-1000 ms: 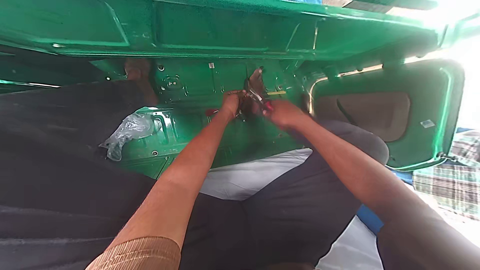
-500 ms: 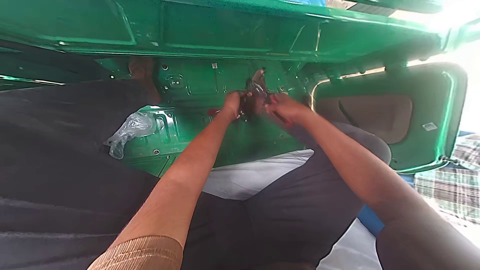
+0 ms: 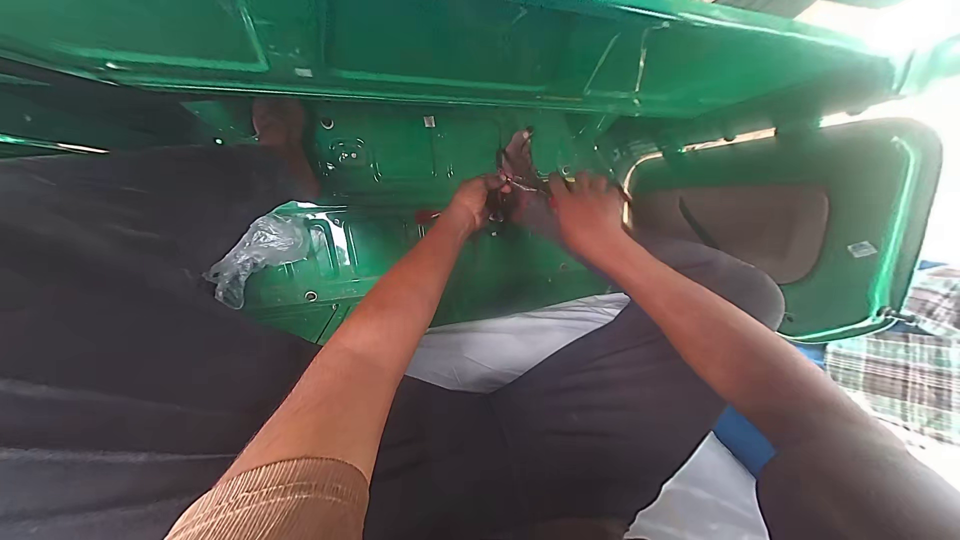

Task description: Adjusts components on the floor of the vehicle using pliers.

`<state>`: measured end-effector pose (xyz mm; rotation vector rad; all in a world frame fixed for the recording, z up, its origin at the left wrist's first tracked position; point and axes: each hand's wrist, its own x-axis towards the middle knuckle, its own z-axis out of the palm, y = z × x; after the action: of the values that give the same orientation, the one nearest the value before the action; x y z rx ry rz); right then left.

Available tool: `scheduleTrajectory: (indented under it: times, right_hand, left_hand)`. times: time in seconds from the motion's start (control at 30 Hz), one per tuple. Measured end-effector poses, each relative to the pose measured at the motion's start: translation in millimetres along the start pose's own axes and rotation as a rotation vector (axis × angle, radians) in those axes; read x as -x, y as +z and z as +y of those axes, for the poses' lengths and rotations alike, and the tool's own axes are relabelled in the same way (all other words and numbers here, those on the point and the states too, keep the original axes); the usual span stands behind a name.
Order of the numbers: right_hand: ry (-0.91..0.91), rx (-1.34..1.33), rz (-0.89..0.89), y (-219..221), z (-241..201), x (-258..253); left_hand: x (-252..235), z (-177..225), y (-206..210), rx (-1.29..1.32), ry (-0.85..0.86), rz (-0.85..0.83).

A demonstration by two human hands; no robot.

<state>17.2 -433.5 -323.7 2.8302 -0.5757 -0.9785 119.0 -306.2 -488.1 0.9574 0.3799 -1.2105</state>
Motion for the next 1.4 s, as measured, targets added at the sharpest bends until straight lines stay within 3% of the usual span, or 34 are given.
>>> scheduleTrajectory:
  times: [0.63, 0.9, 1.03, 1.17, 1.27, 1.33, 1.4]
  right_hand:
    - [-0.059, 0.126, 0.064, 7.9, -4.8, 2.8]
    - [-0.002, -0.053, -0.213, 6.0, -17.1, 13.4]
    - [0.029, -0.125, -0.315, -5.2, -12.8, 15.5]
    - [0.119, -0.535, -0.46, -8.5, -6.9, 15.0]
    - [0.269, -1.291, -0.692, 8.2, 1.9, 6.3]
    - [0.254, -1.661, -0.908, 17.7, 9.3, 1.8]
    - [0.224, -1.692, -0.945, 21.3, 11.4, 1.2]
  left_hand:
    - [7.0, 3.1, 3.8, -0.05, -0.002, 0.001]
    - [10.7, -13.8, 13.4, -0.16, 0.151, 0.13]
    - [16.2, -16.1, 20.8, -0.118, 0.144, 0.147]
    - [24.1, -17.8, 23.7, -0.064, 0.107, 0.156]
    - [23.5, -19.4, 17.8, -0.049, 0.104, 0.138]
    - [24.2, -16.4, 14.3, -0.054, 0.097, 0.112]
    - [23.0, -14.7, 10.0, -0.047, 0.105, 0.084]
